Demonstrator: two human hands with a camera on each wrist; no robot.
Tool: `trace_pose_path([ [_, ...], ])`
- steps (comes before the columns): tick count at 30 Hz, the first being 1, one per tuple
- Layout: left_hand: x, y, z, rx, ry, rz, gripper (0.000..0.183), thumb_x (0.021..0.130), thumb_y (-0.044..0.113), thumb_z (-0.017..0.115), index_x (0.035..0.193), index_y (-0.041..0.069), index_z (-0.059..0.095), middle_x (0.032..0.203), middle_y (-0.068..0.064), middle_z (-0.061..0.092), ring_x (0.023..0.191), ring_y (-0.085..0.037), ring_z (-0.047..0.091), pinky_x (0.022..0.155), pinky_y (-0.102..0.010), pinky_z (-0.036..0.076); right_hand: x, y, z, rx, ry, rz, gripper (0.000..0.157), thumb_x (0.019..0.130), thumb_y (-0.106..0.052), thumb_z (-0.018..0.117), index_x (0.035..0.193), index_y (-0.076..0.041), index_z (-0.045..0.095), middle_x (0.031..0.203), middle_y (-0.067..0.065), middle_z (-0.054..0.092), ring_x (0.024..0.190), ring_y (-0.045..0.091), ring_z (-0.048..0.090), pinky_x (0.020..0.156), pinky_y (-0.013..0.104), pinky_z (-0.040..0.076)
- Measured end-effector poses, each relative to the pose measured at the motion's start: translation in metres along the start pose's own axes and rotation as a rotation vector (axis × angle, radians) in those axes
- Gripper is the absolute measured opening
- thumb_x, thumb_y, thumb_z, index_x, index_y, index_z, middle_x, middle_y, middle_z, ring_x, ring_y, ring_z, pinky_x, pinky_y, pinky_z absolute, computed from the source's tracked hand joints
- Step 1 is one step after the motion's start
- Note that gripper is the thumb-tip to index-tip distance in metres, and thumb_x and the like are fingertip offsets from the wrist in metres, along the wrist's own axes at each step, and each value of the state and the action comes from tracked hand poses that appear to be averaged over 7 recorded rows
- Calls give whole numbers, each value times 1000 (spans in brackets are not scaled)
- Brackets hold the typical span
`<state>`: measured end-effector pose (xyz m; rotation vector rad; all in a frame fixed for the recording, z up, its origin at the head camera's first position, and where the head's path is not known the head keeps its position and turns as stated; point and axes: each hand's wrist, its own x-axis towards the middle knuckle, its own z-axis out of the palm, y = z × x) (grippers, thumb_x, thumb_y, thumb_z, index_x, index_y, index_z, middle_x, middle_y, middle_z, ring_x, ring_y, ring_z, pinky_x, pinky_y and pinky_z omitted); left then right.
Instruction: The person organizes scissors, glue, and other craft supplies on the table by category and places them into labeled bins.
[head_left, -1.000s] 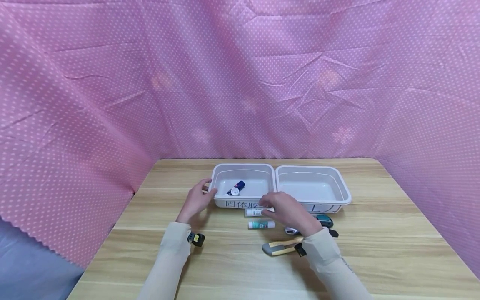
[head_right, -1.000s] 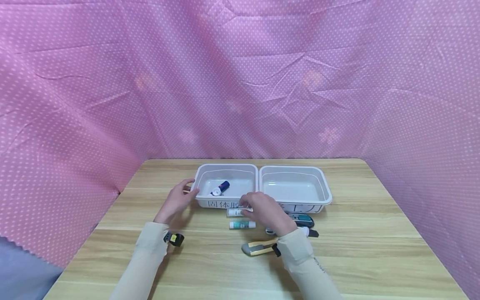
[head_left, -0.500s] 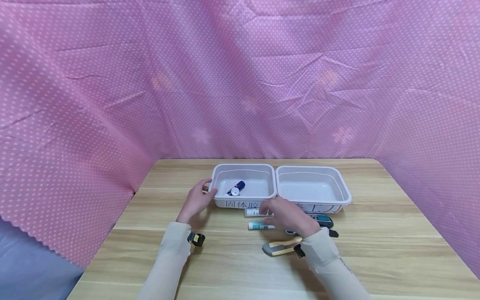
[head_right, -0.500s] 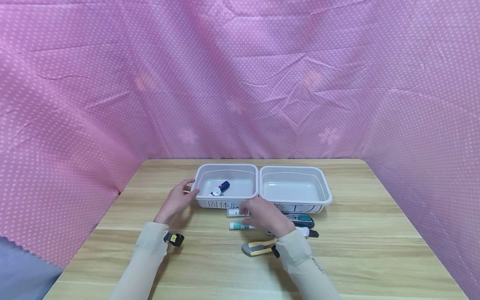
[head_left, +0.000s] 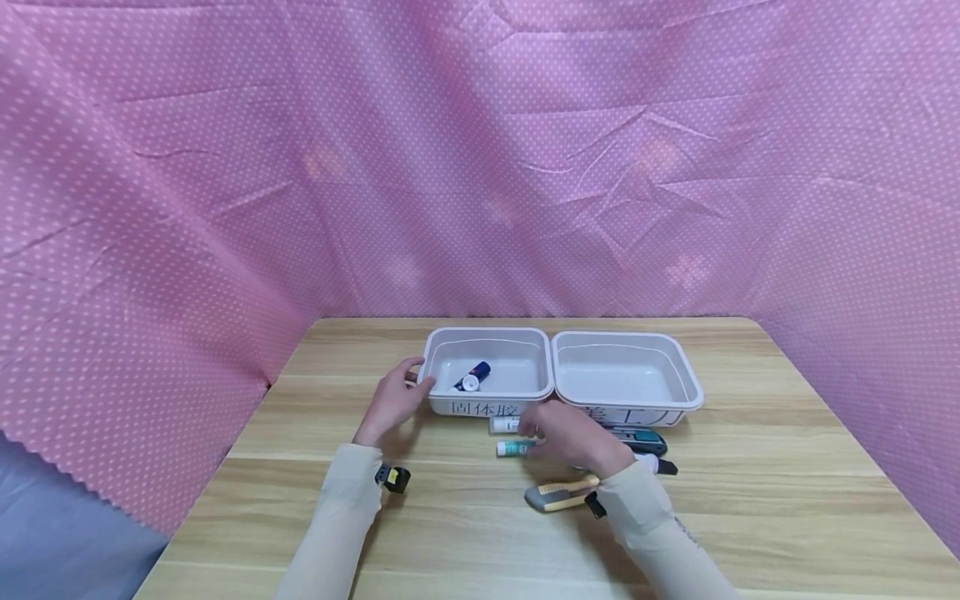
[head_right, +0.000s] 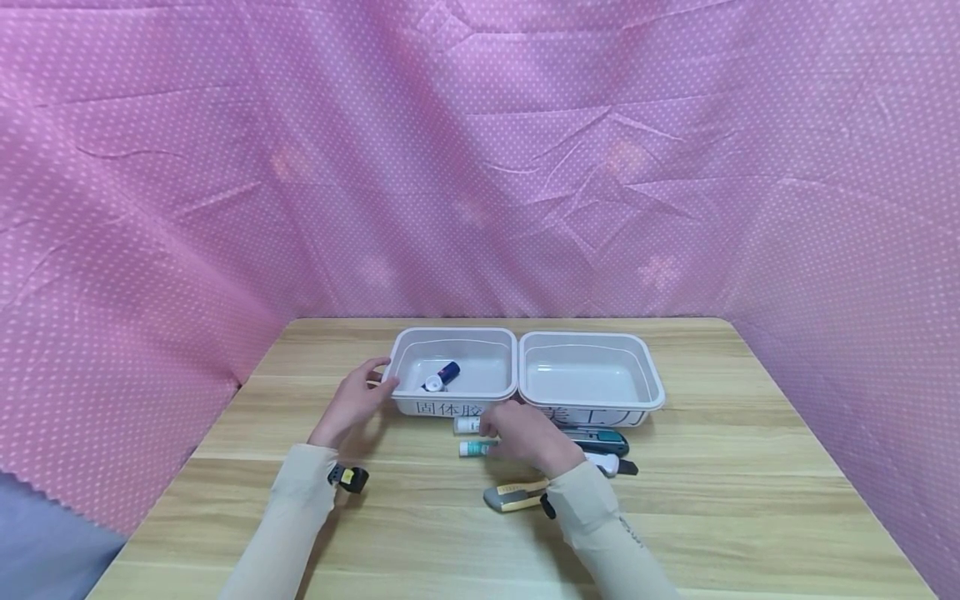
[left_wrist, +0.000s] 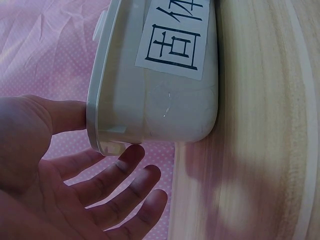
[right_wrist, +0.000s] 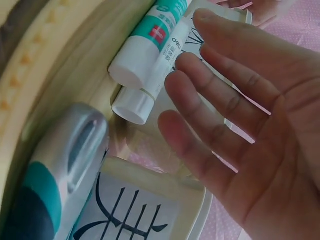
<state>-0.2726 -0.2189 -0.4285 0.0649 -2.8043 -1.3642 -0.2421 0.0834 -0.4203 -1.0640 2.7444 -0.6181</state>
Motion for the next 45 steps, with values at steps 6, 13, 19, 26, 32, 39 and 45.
trace_pose_path([
  [6, 0, -1, 0, -2, 1, 3, 56, 102, 26, 62, 152, 7, 45, 126, -22, 63, 111, -33, 64, 85, -39, 60, 1, 0, 5, -45, -10, 7, 21, 85, -9, 82, 105, -11, 78, 104, 2, 75, 95, 18, 71, 86, 38, 60],
  [13, 0, -2, 1, 4, 5, 5, 56, 102, 24, 62, 152, 6, 45, 125, -23, 63, 110, -34, 64, 85, -40, 60, 0, -3, 5, -41, -17, 26, 22, 85, -8, 82, 107, -11, 78, 106, 3, 76, 99, 19, 72, 89, 39, 60],
  [19, 0, -2, 2, 3, 7, 7, 56, 101, 25, 63, 152, 7, 46, 125, -23, 63, 110, -34, 65, 84, -40, 60, -1, -3, 7, -40, -15, 19, 18, 86, -5, 80, 103, -11, 79, 102, 3, 75, 95, 18, 71, 86, 38, 60],
  [26, 0, -2, 2, 5, 13, 6, 57, 101, 26, 63, 152, 7, 45, 125, -22, 64, 110, -34, 65, 85, -40, 60, 1, -4, 11, -14, -58, 93, 26, 86, -4, 79, 111, -11, 77, 108, 3, 75, 98, 18, 70, 90, 40, 59],
  [32, -1, -3, 2, 6, 7, 24, 57, 101, 25, 63, 152, 5, 45, 124, -24, 64, 109, -35, 65, 84, -41, 60, 2, -5, 14, -3, -94, 154, 29, 88, -5, 77, 116, -13, 74, 108, 1, 73, 91, 13, 65, 89, 40, 58],
  [39, -1, -2, 2, -2, 5, 9, 56, 101, 27, 63, 152, 8, 46, 125, -22, 64, 110, -33, 64, 85, -40, 60, 4, -5, 19, -30, -83, 138, 23, 87, -1, 74, 106, -12, 72, 94, -3, 69, 77, 11, 58, 78, 35, 56],
  [45, -1, -1, 1, -7, 4, 3, 56, 102, 27, 63, 152, 8, 46, 126, -22, 64, 111, -33, 64, 86, -40, 60, 4, -6, 19, -29, -78, 115, 22, 87, 2, 72, 104, -12, 71, 93, -3, 68, 77, 11, 56, 77, 33, 55],
])
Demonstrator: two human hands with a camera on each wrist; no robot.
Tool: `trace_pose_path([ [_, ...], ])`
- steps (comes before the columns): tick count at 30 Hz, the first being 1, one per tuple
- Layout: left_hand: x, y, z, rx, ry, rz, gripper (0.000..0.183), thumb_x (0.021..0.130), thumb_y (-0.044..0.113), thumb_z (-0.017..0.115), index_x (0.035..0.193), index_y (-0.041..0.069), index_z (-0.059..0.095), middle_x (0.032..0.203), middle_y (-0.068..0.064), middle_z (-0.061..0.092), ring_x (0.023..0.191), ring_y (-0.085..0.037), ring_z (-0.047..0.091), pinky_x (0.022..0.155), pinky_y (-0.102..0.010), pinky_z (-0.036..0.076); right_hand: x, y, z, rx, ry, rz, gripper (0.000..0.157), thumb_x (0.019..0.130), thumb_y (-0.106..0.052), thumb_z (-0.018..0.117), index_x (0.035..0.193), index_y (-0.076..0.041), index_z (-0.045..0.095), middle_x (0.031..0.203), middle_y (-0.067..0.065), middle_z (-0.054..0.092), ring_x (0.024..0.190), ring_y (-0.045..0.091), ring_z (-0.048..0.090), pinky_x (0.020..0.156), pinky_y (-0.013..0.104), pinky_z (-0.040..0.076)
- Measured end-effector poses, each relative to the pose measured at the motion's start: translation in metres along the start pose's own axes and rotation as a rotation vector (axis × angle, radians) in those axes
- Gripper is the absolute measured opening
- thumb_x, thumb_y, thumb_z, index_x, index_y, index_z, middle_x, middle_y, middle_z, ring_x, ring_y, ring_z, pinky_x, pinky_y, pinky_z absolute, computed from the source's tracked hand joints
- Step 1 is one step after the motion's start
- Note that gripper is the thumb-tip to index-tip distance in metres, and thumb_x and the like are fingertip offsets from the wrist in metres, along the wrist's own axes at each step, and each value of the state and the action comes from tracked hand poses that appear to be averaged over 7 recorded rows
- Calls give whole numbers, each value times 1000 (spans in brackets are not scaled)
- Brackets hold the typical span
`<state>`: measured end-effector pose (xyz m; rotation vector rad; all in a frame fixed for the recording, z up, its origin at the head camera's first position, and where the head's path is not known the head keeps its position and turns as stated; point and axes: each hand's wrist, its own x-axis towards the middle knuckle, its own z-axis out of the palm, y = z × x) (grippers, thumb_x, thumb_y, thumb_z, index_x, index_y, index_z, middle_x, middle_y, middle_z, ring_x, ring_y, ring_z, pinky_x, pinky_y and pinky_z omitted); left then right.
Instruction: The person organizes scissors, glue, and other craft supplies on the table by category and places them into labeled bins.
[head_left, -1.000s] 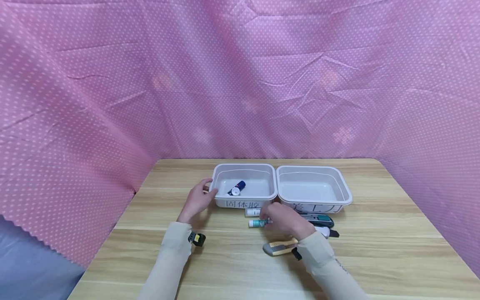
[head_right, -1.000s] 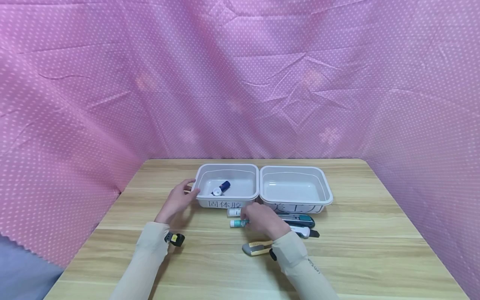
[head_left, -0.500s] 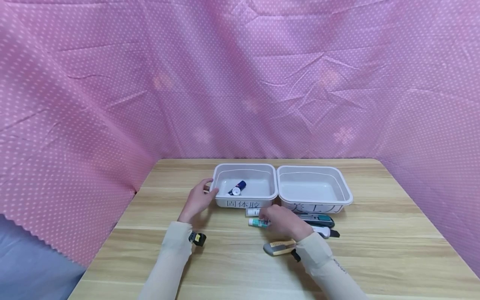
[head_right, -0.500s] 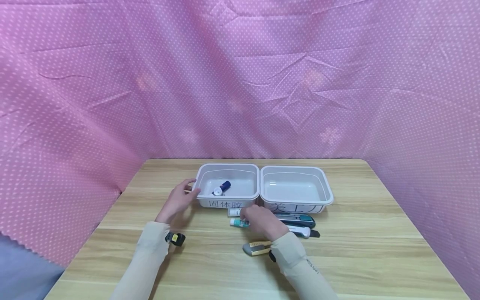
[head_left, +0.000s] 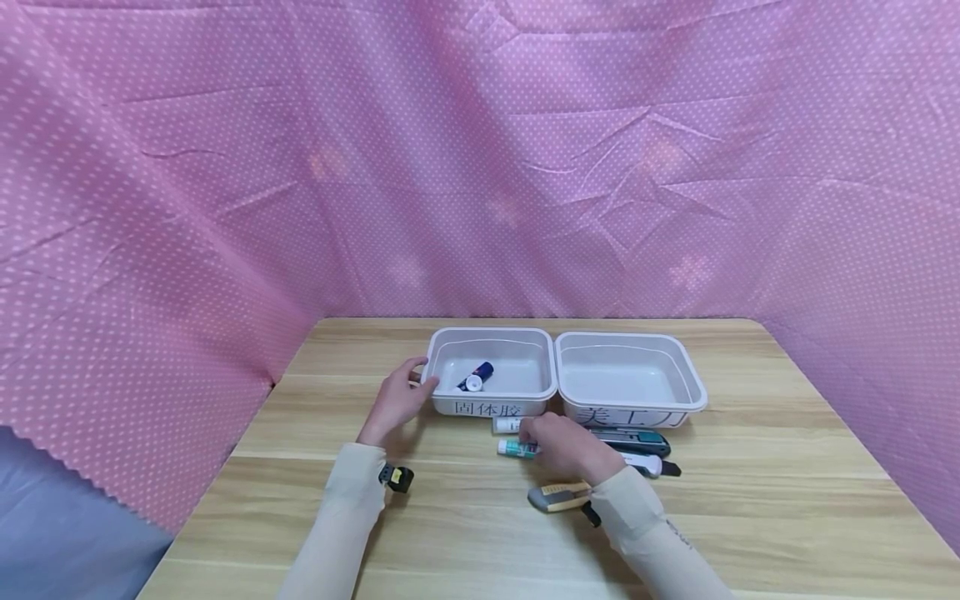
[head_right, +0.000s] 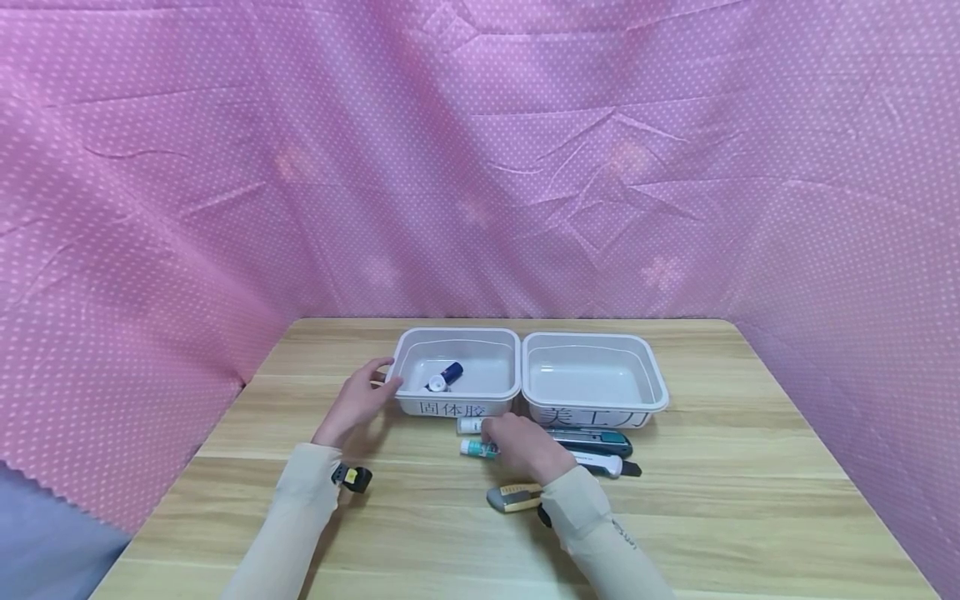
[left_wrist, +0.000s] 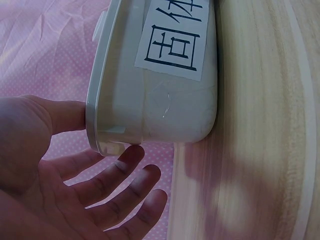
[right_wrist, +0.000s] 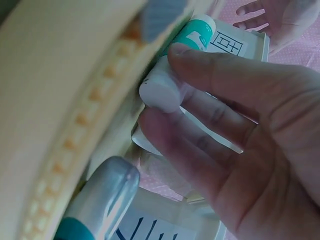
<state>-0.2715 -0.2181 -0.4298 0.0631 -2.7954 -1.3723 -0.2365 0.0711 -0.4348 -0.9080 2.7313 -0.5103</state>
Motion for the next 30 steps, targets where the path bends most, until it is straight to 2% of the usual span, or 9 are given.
trace_pose_path([
  [13, -1, 1, 0, 11, 1, -4, 57, 102, 29, 62, 152, 9, 45, 127, -21, 63, 112, -33, 63, 87, -40, 59, -4, -5, -7, -25, 21, -54, 20, 93, 2, 69, 108, -11, 71, 97, -2, 70, 82, 8, 61, 79, 32, 59],
  [19, -1, 1, 0, 7, -2, -15, 57, 103, 30, 61, 153, 10, 45, 128, -20, 62, 112, -32, 63, 87, -40, 59, -6, -8, -12, -4, 58, -62, 22, 92, 3, 69, 109, -10, 71, 100, 0, 70, 83, 8, 60, 78, 30, 58],
  [30, -2, 1, -1, 5, 4, -6, 55, 103, 29, 61, 152, 9, 46, 127, -21, 63, 110, -32, 64, 86, -40, 59, -9, -12, -20, 6, 109, -75, 19, 90, 0, 73, 105, -11, 69, 93, -4, 68, 78, 8, 57, 74, 30, 55],
])
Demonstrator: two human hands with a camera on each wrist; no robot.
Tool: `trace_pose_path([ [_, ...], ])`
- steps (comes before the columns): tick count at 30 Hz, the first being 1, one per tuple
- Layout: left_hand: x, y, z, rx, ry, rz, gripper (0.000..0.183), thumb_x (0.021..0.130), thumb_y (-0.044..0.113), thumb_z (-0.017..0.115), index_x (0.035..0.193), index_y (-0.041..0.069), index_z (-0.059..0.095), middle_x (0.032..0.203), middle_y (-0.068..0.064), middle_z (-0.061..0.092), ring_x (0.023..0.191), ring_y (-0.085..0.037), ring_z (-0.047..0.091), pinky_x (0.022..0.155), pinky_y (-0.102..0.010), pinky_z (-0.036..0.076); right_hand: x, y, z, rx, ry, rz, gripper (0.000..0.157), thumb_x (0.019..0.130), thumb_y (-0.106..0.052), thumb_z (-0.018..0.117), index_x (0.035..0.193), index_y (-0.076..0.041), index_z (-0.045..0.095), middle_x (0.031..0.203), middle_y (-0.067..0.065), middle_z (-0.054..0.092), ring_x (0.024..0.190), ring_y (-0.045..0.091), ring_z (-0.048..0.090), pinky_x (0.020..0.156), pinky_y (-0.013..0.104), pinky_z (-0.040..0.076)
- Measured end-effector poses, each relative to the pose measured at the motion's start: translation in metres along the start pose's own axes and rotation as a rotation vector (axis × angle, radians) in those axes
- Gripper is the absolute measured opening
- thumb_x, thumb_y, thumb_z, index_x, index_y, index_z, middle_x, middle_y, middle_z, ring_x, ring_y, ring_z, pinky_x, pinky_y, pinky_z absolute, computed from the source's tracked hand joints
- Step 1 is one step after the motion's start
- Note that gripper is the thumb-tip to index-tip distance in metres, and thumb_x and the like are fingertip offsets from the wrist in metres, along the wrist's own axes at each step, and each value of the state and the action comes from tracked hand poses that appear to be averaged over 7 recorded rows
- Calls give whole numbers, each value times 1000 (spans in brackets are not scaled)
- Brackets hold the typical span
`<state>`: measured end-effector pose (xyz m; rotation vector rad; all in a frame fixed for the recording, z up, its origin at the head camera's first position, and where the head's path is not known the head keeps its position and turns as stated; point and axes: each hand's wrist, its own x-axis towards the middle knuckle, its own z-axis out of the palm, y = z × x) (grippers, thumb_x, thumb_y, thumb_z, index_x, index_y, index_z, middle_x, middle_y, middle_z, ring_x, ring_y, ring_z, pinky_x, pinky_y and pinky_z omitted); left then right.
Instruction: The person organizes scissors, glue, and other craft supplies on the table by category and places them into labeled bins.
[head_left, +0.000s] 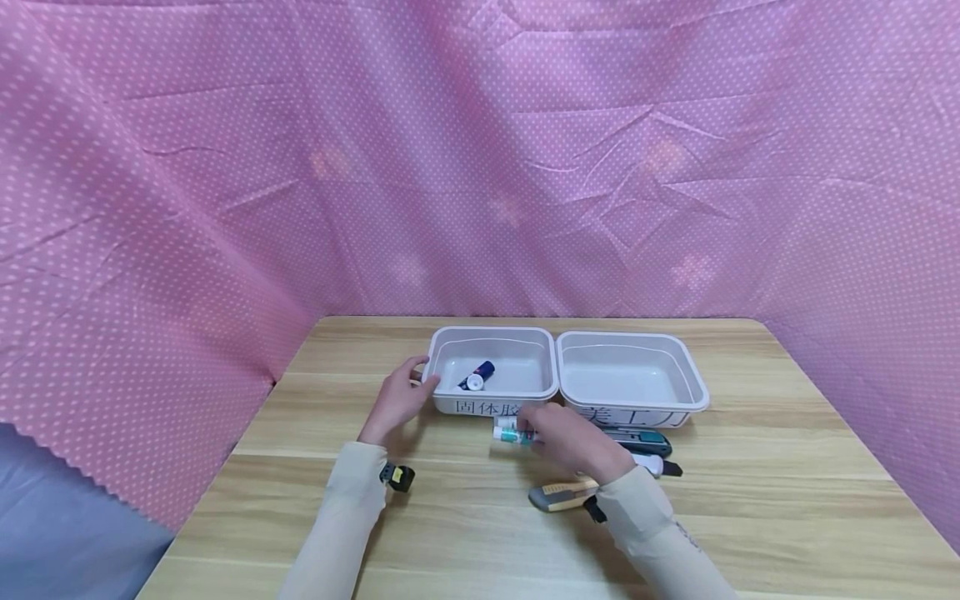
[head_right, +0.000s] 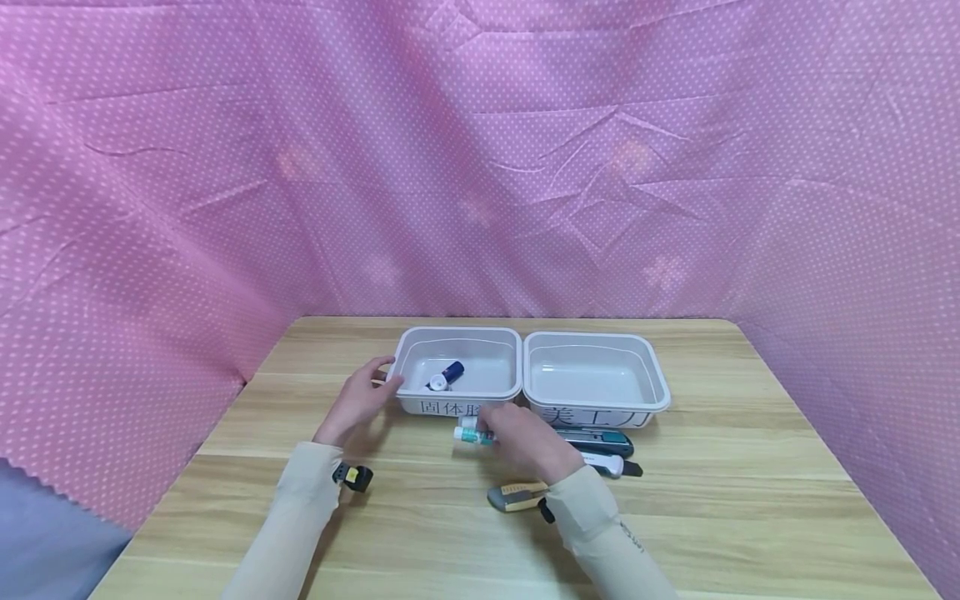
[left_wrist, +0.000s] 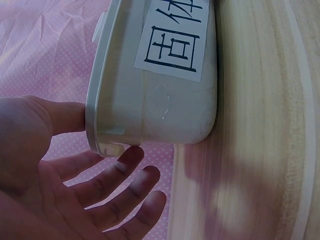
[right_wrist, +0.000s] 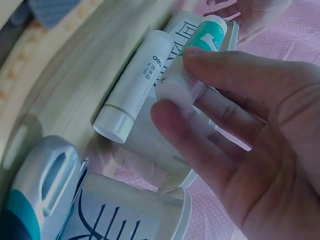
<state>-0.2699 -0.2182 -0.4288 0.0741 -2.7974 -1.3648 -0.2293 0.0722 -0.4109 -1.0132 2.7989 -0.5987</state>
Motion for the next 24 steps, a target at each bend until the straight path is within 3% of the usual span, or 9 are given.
trace_pose_path([
  [6, 2, -1, 3, -1, 42, 35, 52, 103, 29, 60, 148, 5, 50, 130, -20, 62, 111, -32, 62, 91, -43, 57, -1, 1, -1, 2, 0, 6, 21, 89, 1, 72, 106, -12, 69, 95, -3, 70, 80, 8, 59, 74, 29, 55],
  [13, 1, 8, 9, -10, 144, 103, 52, 99, 30, 65, 142, 1, 56, 135, -24, 58, 122, -38, 56, 102, -55, 49, 0, 1, -1, -1, 8, 8, 21, 89, 1, 72, 106, -11, 69, 96, -3, 70, 81, 7, 59, 74, 29, 56],
  [20, -3, 17, 22, 3, 168, 115, 58, 95, 37, 71, 138, 1, 59, 142, -24, 52, 132, -40, 49, 114, -57, 40, 0, 2, -1, -8, 21, 12, 21, 90, 0, 73, 106, -12, 70, 96, -4, 70, 82, 6, 60, 76, 28, 57],
  [24, -4, 19, 28, 22, 182, 117, 61, 91, 41, 75, 136, 3, 61, 144, -24, 50, 134, -41, 46, 114, -58, 39, 0, 1, -3, 3, 49, 16, 21, 90, 0, 74, 106, -12, 70, 98, -2, 71, 86, 8, 62, 80, 29, 58],
])
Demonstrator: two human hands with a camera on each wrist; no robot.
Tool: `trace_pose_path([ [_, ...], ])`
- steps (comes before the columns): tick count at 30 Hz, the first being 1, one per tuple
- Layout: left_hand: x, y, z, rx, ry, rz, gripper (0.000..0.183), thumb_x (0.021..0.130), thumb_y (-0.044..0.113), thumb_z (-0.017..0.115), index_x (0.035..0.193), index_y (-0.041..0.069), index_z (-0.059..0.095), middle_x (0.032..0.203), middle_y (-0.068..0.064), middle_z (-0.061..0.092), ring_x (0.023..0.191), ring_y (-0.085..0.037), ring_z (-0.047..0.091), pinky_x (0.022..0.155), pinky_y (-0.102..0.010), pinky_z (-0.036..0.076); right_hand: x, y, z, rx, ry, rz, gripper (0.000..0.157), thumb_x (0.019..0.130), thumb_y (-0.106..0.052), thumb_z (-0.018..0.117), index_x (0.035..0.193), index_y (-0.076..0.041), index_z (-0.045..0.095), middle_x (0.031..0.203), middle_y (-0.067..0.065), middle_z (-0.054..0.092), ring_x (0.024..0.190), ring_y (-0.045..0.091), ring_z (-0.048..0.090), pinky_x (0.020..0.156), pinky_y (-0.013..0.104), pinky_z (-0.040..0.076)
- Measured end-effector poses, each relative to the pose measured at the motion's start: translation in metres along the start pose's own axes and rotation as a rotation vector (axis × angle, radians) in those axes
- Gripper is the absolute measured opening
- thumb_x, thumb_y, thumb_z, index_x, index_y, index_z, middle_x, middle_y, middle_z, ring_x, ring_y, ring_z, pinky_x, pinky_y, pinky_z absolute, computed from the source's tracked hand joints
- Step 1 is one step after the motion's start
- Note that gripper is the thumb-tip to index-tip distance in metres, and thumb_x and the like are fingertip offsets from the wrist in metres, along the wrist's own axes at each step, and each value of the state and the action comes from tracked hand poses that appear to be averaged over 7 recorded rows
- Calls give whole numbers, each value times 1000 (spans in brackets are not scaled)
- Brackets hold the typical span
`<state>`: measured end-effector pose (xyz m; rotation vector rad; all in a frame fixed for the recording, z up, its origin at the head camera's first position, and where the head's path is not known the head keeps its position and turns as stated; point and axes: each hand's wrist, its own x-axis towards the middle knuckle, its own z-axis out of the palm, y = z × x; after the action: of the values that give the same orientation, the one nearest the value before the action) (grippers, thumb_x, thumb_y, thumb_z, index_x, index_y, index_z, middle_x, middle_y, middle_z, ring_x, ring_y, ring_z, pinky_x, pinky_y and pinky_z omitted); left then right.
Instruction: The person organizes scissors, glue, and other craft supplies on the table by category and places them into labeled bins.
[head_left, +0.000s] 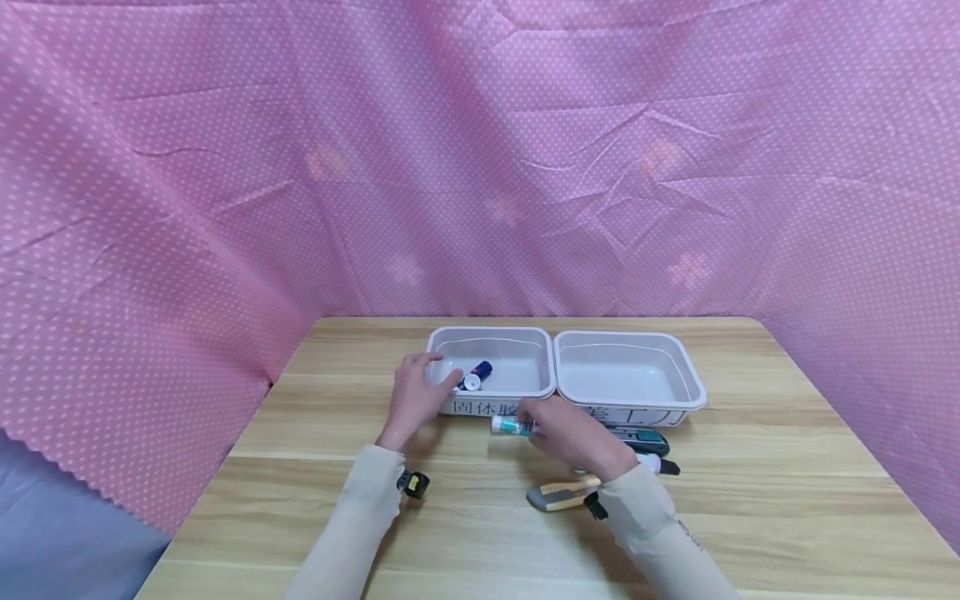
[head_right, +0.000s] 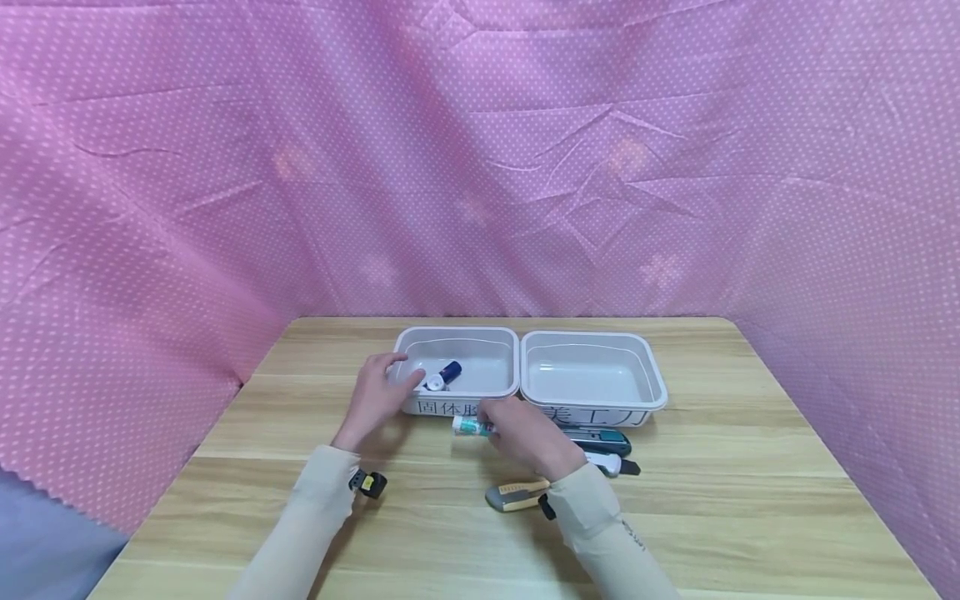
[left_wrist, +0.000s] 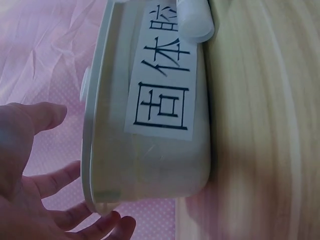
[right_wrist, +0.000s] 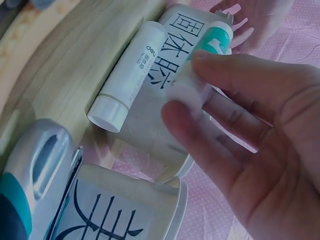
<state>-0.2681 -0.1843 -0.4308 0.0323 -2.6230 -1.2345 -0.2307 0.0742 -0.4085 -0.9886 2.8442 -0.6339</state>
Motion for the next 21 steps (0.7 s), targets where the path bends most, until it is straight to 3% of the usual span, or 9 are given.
trace_pose_path([
  [5, -2, 2, 4, 24, 4, 7, 65, 88, 45, 78, 135, 4, 62, 143, -22, 50, 130, -38, 45, 107, -56, 44, 1, 0, -6, 66, 54, 22, 24, 91, -2, 74, 111, -15, 69, 104, -2, 72, 96, 12, 68, 88, 35, 60],
  [10, -3, 1, 6, 20, 5, 3, 65, 87, 44, 79, 135, 5, 62, 145, -20, 48, 130, -36, 43, 106, -54, 44, 1, 4, -10, 86, 162, -1, 24, 91, -3, 74, 112, -14, 69, 106, -1, 73, 101, 16, 70, 88, 35, 61],
  [21, 0, -3, 8, -23, 50, 25, 44, 94, 17, 68, 135, 0, 61, 144, -22, 51, 134, -40, 45, 116, -55, 37, 5, 12, -13, 91, 335, 18, 22, 90, -3, 75, 110, -9, 69, 101, 4, 74, 89, 16, 71, 76, 31, 62],
])
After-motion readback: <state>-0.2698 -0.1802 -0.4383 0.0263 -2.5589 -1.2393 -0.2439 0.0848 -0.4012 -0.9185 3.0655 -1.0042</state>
